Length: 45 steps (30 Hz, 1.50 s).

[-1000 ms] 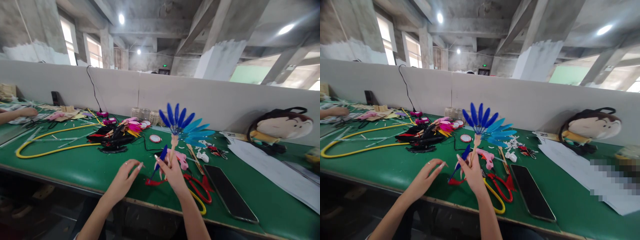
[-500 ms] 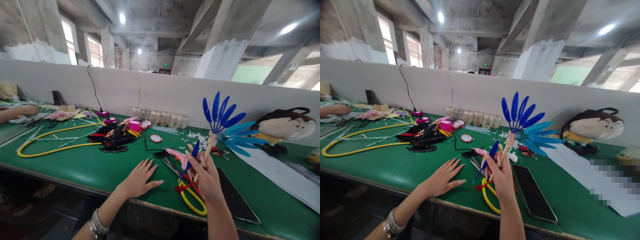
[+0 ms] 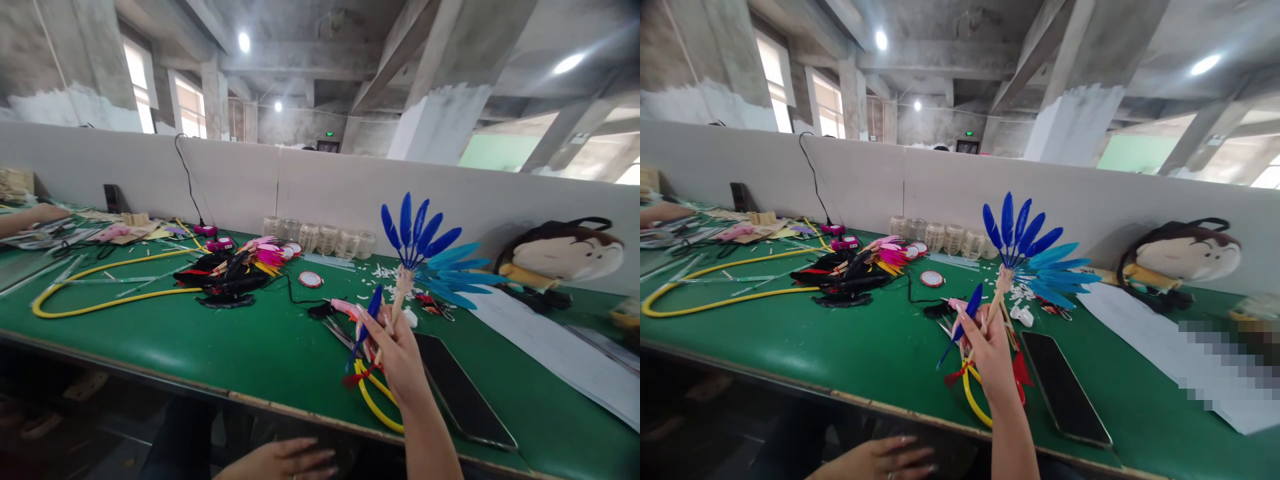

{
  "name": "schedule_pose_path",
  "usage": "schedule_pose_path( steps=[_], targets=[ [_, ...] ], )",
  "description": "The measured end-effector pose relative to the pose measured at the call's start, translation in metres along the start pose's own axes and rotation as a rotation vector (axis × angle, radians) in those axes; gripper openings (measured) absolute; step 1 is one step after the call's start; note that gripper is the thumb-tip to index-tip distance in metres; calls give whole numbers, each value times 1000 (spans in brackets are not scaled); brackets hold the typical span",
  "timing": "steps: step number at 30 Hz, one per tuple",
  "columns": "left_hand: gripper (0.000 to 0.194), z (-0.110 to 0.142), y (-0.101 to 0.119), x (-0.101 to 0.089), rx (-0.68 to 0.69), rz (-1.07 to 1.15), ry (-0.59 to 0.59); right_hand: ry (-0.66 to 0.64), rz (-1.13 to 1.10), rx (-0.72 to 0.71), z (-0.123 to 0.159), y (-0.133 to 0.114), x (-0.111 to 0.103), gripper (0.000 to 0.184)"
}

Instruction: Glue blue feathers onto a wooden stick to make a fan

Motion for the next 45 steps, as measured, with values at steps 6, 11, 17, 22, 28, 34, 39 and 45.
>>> schedule_pose_path(
  steps=[6, 11, 17, 22, 28, 34, 39, 45],
  targets=[
    [41, 8, -2, -7, -268, 349, -21, -33, 3, -28, 1, 0, 4, 41],
    [26, -19, -25, -65, -528, 594, 366, -135, 110, -54, -1, 10, 6, 33],
    [38, -42, -65, -84, -988, 1311, 572, -270, 256, -143, 2, 9, 14, 39],
    [41, -50, -73, -75, -902, 1772, 436, -281, 377, -207, 5, 7, 21, 27],
    [36, -48, -68, -69, -987, 1708, 378, -318, 337, -158, 6, 8, 24, 25],
    [36, -45, -71, -65, -1048, 1734, 393, -408, 212, -60, 9, 10, 26, 33],
    [36, -45, -71, -65, -1089, 1729, 400, -459, 214, -44, 10, 5, 27, 41],
    [39, -46, -70, -71, -994, 1685, 308, -441, 256, -109, 10, 7, 28, 32]
  ],
)
Point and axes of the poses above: each hand's wrist, its own z-axis away from the middle knuckle, its own x-axis out of the palm, y = z × x, the point moved 1 cm from there along -z, towards the middle knuckle, and after that the axes turned 11 degrees about z, right-handed, at the moved point
